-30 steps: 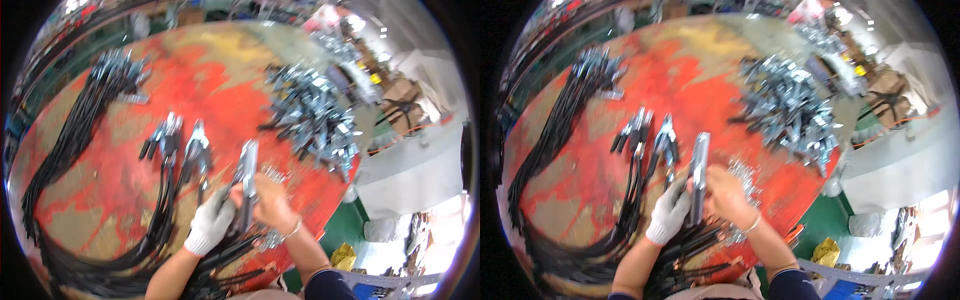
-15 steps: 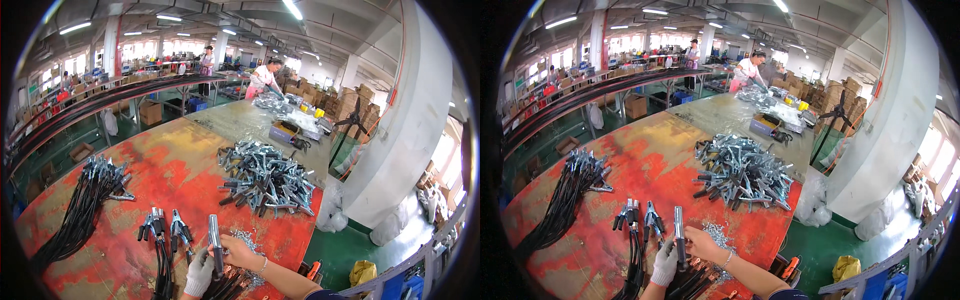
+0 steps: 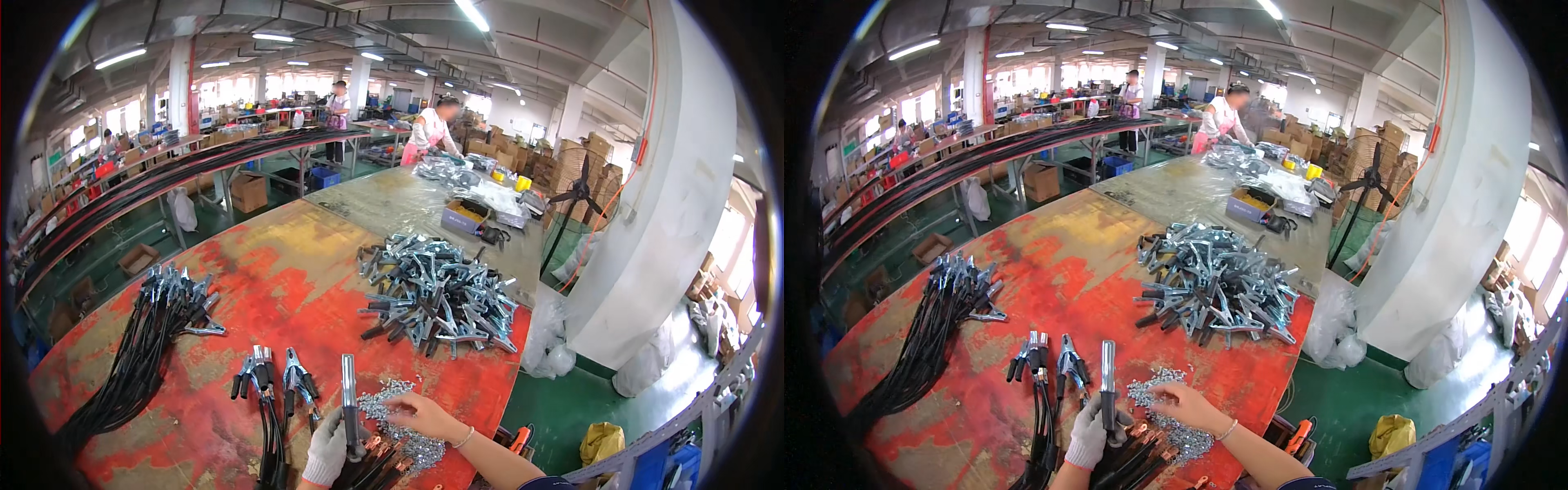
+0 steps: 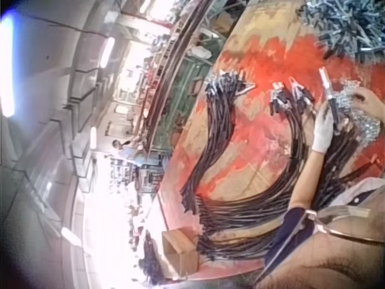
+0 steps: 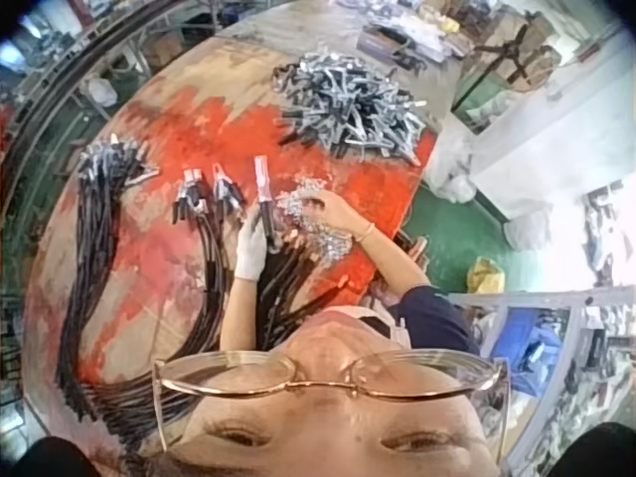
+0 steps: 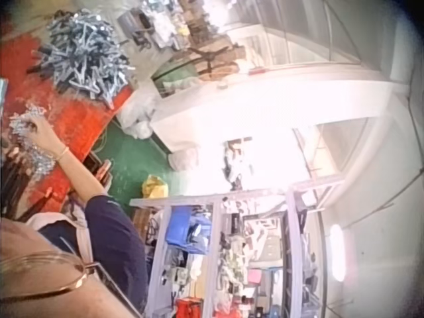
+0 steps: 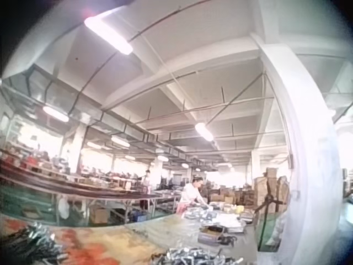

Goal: Assembling metal clamps onto the ends of black electrical cables at a factory workbench.

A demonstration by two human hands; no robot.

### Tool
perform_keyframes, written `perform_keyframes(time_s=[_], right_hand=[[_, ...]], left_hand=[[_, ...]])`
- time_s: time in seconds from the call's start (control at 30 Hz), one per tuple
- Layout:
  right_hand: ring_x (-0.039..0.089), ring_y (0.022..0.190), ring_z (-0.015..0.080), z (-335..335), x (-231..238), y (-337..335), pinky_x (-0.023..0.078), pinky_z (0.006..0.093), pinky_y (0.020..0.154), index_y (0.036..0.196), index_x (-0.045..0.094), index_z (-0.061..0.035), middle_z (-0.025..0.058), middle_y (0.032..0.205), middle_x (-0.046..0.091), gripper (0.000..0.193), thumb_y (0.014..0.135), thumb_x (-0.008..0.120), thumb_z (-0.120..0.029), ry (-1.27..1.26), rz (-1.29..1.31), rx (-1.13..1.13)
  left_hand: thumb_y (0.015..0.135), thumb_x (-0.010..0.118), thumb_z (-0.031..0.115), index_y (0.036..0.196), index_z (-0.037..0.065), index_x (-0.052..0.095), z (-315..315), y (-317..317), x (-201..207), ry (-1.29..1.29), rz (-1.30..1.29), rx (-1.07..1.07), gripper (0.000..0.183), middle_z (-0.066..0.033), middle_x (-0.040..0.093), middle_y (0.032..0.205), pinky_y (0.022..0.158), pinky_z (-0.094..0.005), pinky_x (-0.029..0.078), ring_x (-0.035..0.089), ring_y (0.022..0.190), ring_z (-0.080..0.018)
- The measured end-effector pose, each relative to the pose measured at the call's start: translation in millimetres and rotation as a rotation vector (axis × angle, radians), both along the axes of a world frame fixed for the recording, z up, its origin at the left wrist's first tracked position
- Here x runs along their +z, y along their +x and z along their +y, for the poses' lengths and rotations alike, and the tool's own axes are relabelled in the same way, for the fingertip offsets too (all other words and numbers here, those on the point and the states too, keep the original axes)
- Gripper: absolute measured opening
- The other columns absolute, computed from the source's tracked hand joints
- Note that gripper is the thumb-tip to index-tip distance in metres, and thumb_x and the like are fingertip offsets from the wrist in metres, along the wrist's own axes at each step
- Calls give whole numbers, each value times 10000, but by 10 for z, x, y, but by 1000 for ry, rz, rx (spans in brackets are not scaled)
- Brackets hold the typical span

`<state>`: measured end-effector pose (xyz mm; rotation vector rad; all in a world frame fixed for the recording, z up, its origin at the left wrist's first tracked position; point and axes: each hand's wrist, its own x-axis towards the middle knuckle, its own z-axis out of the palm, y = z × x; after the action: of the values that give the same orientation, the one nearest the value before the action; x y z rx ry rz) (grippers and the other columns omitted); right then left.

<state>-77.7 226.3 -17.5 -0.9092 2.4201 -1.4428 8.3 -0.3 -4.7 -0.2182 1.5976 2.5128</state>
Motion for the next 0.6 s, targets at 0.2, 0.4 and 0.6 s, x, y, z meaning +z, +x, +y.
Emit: perform_keyframes(time_s=[0.2, 0.4, 0.6], right_hand=[[599, 1074, 186, -759, 80, -199, 490, 348, 939, 1273, 545, -38, 76, 1195, 633, 473, 1038, 401, -422, -697, -1290, 44], [626, 1014, 204, -924, 41, -254, 515, 354, 905, 1259, 563, -55, 86, 1107, 647, 473, 1025, 417, -440, -649, -1374, 52], [632, 1052, 210, -928, -41, -321, 514, 358, 911, 1241, 575, -46, 91, 1123, 663, 473, 1035, 398, -433, -648, -1296, 128]], left_hand=[[1006, 468, 173, 1280, 36, 517, 42, -30, -57, -190, 112, 35, 310, -65, 653, 823, 512, -231, 458, 592, 608, -108], [992, 433, 94, 1416, 9, 396, 34, -75, -267, -484, 265, 209, 435, -51, 634, 934, 604, -223, 479, 579, 706, -84], [996, 416, 96, 1496, 40, 273, 25, -69, -337, -371, 268, 259, 523, -74, 644, 875, 512, -234, 469, 581, 624, -101]])
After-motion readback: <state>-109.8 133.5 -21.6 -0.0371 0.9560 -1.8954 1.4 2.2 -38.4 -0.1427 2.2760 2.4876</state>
